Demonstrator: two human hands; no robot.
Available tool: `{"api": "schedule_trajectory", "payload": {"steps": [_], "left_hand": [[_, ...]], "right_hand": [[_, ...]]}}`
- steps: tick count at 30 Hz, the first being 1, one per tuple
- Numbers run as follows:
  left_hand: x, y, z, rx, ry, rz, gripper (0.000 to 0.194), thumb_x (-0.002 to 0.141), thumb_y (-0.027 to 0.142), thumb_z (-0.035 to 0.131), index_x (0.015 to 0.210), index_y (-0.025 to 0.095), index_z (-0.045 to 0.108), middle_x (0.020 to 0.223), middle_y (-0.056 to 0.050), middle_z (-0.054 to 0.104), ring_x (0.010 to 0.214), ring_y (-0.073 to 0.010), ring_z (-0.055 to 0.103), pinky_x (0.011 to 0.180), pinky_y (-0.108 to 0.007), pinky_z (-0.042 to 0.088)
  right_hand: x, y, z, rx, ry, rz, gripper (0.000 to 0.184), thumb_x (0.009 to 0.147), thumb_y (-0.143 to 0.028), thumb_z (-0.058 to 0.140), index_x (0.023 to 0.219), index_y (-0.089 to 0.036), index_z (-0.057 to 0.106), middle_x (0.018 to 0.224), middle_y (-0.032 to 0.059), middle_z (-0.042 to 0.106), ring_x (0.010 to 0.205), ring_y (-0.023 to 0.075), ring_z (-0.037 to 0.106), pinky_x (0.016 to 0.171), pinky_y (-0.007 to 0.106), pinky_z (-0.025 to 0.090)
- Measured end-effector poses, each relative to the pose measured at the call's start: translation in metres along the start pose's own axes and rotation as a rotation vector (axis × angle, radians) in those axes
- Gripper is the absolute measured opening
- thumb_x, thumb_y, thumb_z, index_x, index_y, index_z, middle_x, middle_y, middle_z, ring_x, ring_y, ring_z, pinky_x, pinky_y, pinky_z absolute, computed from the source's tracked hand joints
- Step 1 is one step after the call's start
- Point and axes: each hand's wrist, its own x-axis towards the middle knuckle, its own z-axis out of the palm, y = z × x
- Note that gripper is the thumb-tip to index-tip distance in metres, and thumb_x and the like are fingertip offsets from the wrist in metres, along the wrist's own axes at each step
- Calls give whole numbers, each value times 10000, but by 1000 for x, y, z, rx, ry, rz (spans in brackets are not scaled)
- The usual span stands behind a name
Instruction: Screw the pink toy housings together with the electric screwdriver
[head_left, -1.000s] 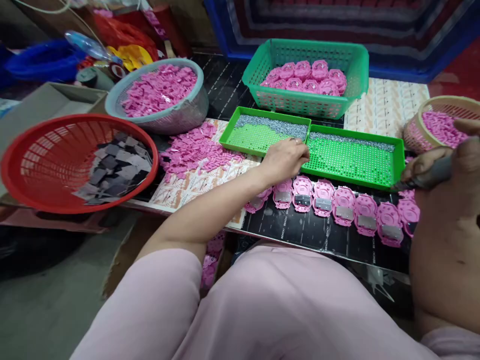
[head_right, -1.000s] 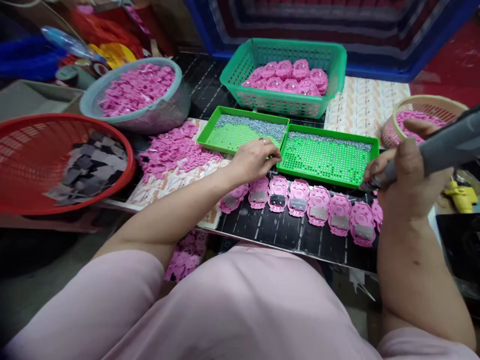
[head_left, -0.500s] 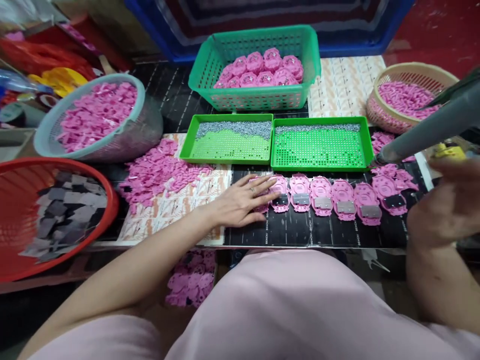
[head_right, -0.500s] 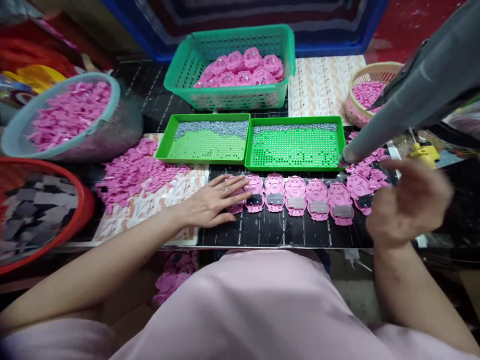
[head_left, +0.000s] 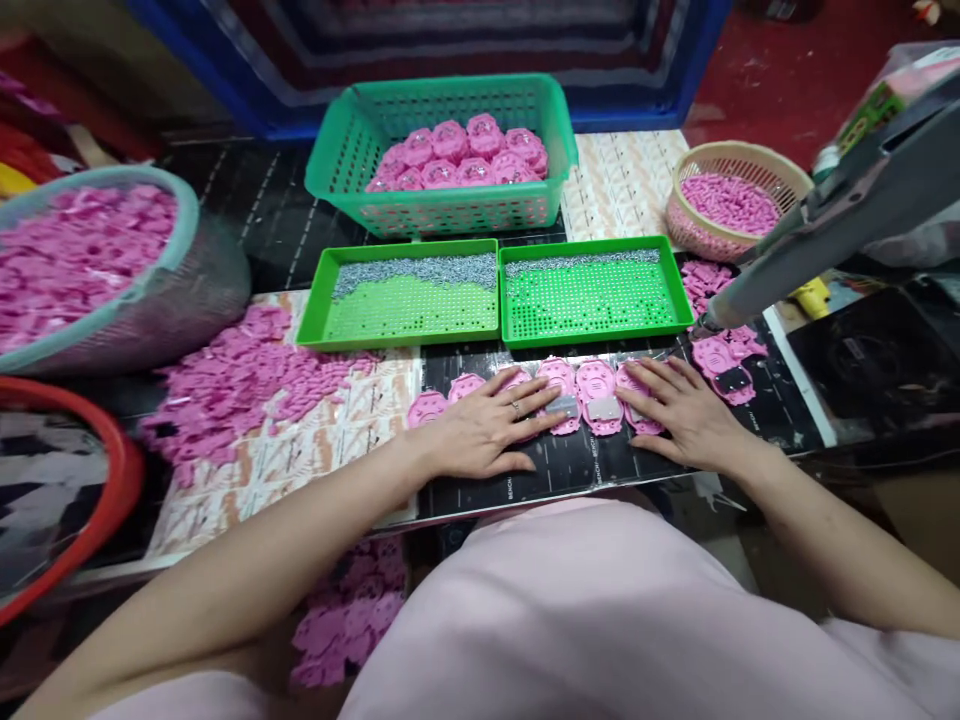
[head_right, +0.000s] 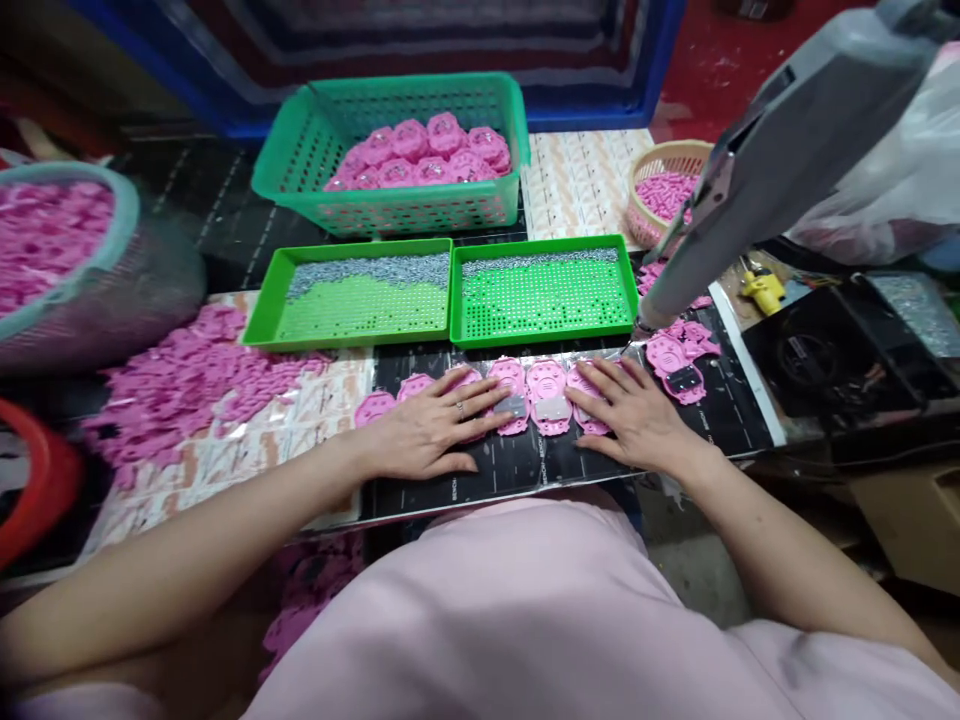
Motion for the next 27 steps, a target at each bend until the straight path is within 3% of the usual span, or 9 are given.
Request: {"api": "schedule_trajectory", "payload": {"steps": [8, 11, 13, 16, 18, 20, 24, 27], "left_hand": [[-55, 26, 7, 28, 15, -43, 598, 968, 492, 412, 1500, 259, 271, 1568, -114, 238, 1436, -265, 285, 1195, -489, 48], [-65, 29, 7, 46, 17, -55, 585, 970, 499, 401, 1492, 257, 293, 1558, -118, 265, 1434, -258, 290, 1196, -483, 43], [-72, 30, 3, 47, 61, -87, 587, 968, 521, 387, 1483, 246, 316, 1547, -127, 291, 1429, -262, 302, 1196, -488, 58], [-93, 34, -3, 62, 146, -214, 594, 972, 514, 378, 1480, 210, 320, 1536, -143, 311, 1430, -270, 299, 1194, -491, 101], [-113, 40, -3, 76, 170, -319, 601, 976, 498, 375, 1480, 176, 317, 1532, -164, 311, 1437, -281, 281, 1189, -499, 127], [-132, 51, 4, 79, 172, -406, 618, 975, 508, 368, 1473, 144, 325, 1530, -195, 294, 1442, -296, 265, 1181, -510, 145], [-151, 71, 27, 53, 165, -522, 647, 964, 543, 370, 1472, 144, 328, 1529, -196, 296, 1440, -295, 271, 1176, -507, 166], [-152, 74, 38, 26, 174, -542, 548, 989, 453, 368, 1462, 174, 359, 1519, -143, 345, 1432, -259, 297, 1188, -476, 167]], "right_hand": [[16, -47, 0, 113, 15, -30, 609, 884, -619, 436, 1396, -290, 440, 1510, 71, 384, 1372, 272, 365, 1122, 494, 274], [17, -45, -4, 185, 56, -68, 605, 863, -602, 495, 1368, -269, 473, 1497, 86, 402, 1367, 285, 382, 1120, 524, 299], [5, -34, -9, 241, 152, -51, 594, 847, -537, 566, 1366, -263, 474, 1465, 101, 443, 1356, 298, 406, 1119, 551, 314], [-26, -7, -11, 205, 318, 204, 635, 840, -339, 624, 1432, -324, 396, 1412, 119, 499, 1314, 326, 468, 1080, 547, 385], [-45, 10, -6, 118, 419, 362, 675, 833, -319, 618, 1452, -375, 354, 1435, 106, 477, 1330, 367, 446, 1063, 546, 409], [-59, 16, 2, 158, 289, 427, 756, 836, -301, 600, 1478, -428, 223, 1514, 46, 356, 1376, 367, 371, 1097, 561, 374], [-65, -3, 14, 248, 282, 408, 744, 801, -385, 604, 1440, -494, 238, 1494, -54, 372, 1353, 363, 393, 1094, 599, 381], [-63, -20, 17, 297, 259, 321, 750, 787, -432, 581, 1456, -449, 240, 1493, -58, 379, 1343, 387, 402, 1066, 639, 401]]}}
